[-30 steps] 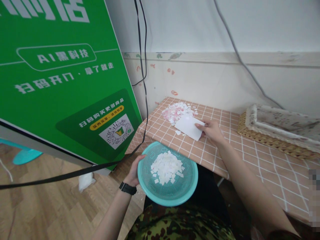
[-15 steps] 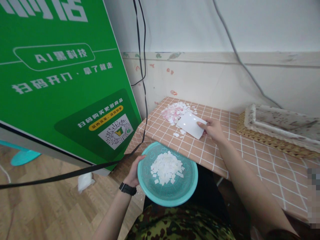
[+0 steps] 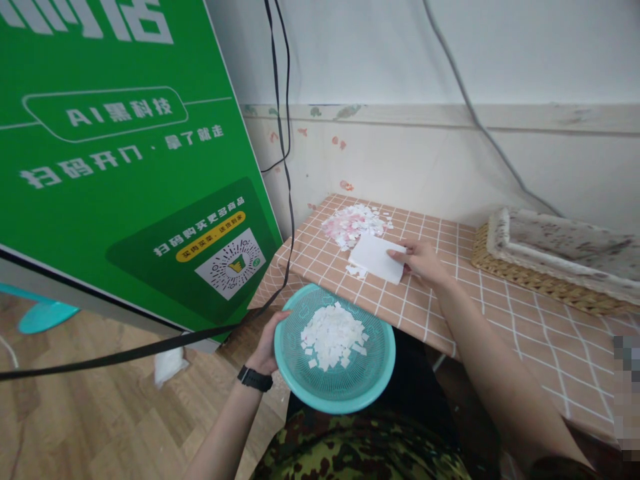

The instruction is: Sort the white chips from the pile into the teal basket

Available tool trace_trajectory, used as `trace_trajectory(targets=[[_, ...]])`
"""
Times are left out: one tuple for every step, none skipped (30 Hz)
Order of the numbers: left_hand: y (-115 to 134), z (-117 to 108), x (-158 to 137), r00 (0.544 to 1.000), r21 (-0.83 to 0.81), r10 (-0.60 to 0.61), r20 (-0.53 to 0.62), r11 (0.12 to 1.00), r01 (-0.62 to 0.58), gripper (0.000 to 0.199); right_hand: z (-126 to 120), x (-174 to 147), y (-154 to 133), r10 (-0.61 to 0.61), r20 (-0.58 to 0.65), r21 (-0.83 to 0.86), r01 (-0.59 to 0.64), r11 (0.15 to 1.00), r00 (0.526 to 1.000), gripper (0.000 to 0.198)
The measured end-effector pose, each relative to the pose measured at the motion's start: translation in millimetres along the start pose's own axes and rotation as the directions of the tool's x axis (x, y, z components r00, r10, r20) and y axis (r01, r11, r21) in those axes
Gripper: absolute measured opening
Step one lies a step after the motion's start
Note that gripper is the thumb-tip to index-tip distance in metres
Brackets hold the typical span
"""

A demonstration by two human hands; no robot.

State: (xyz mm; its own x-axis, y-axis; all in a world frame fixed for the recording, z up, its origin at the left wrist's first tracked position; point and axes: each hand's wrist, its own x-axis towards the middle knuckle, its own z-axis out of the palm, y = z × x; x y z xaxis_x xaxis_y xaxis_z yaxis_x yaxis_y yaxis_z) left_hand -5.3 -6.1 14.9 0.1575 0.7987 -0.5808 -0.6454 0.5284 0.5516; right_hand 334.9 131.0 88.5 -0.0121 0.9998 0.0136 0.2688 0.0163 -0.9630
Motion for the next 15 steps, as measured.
trace_trajectory(targets=[[0.0,0.2,-0.2,1.000,-0.006,0.002,-0.002,1.000,-0.002,0.018,-0.5,-0.6,-1.0,-0.001,0.007,0.016,0.001,1.000,1.000,0.041],[0.0,0.5,-0.5,1.000,-0.013,0.004,-0.004,1.000,-0.004,0.017,-1.9,-0.7,-1.3,-0.001,0.001,0.032,0.001,0.999,1.000,0.041],[0.0,0.7,-0.8,1.000,-0.019,0.002,-0.003,1.000,-0.002,0.017,-4.0,-0.2,-1.0,0.004,-0.011,0.044,-0.003,0.999,1.000,0.041],[0.1,0.8,-0.9,1.000,-0.019,-0.001,0.004,1.000,0.001,0.017,-6.3,0.5,-0.1,0.010,-0.022,0.048,-0.009,0.999,1.000,0.041],[0.1,0.6,-0.8,1.000,-0.018,-0.002,0.015,1.000,0.002,0.018,-8.3,1.4,1.1,0.014,-0.031,0.041,-0.013,0.999,0.999,0.041],[0.1,0.3,-0.6,1.000,-0.015,-0.003,0.027,1.000,0.004,0.019,-9.6,2.2,2.6,0.015,-0.031,0.023,-0.014,1.000,0.999,0.040],[0.0,-0.3,-0.3,0.999,-0.012,-0.005,0.038,1.000,0.006,0.020,-10.1,2.8,4.0,0.015,-0.021,0.001,-0.015,1.000,1.000,0.039],[-0.2,-0.9,0.0,0.999,-0.009,-0.008,0.047,1.000,0.009,0.021,-9.7,3.2,5.3,0.016,0.003,-0.023,-0.016,1.000,1.000,0.039],[-0.4,-1.5,0.4,0.998,-0.007,-0.011,0.054,1.000,0.011,0.021,-8.8,3.4,6.2,0.016,0.032,-0.042,-0.014,0.999,0.999,0.039],[-0.6,-2.0,0.7,0.998,-0.006,-0.010,0.058,1.000,0.011,0.022,-7.7,3.5,6.9,0.014,0.056,-0.051,-0.011,0.999,0.998,0.039],[-0.8,-2.3,0.8,0.998,-0.006,-0.008,0.059,1.000,0.008,0.021,-7.0,3.7,7.1,0.011,0.075,-0.050,-0.007,0.999,0.997,0.039],[-1.0,-2.5,0.9,0.998,-0.006,-0.003,0.059,1.000,0.004,0.021,-7.1,3.9,7.0,0.008,0.083,-0.043,-0.005,0.999,0.997,0.039],[-1.2,-2.5,0.9,0.998,-0.005,0.000,0.058,1.000,0.000,0.020,-8.2,4.1,6.6,0.007,0.079,-0.039,-0.004,0.999,0.997,0.038],[-1.3,-2.6,1.0,0.998,-0.002,0.001,0.059,1.000,-0.001,0.020,-10.5,4.4,6.0,0.007,0.065,-0.040,-0.004,0.999,0.998,0.038],[-1.4,-2.8,1.1,0.998,0.000,0.001,0.063,1.000,-0.001,0.019,-13.8,4.6,5.1,0.011,0.051,-0.043,-0.009,0.999,0.999,0.037]])
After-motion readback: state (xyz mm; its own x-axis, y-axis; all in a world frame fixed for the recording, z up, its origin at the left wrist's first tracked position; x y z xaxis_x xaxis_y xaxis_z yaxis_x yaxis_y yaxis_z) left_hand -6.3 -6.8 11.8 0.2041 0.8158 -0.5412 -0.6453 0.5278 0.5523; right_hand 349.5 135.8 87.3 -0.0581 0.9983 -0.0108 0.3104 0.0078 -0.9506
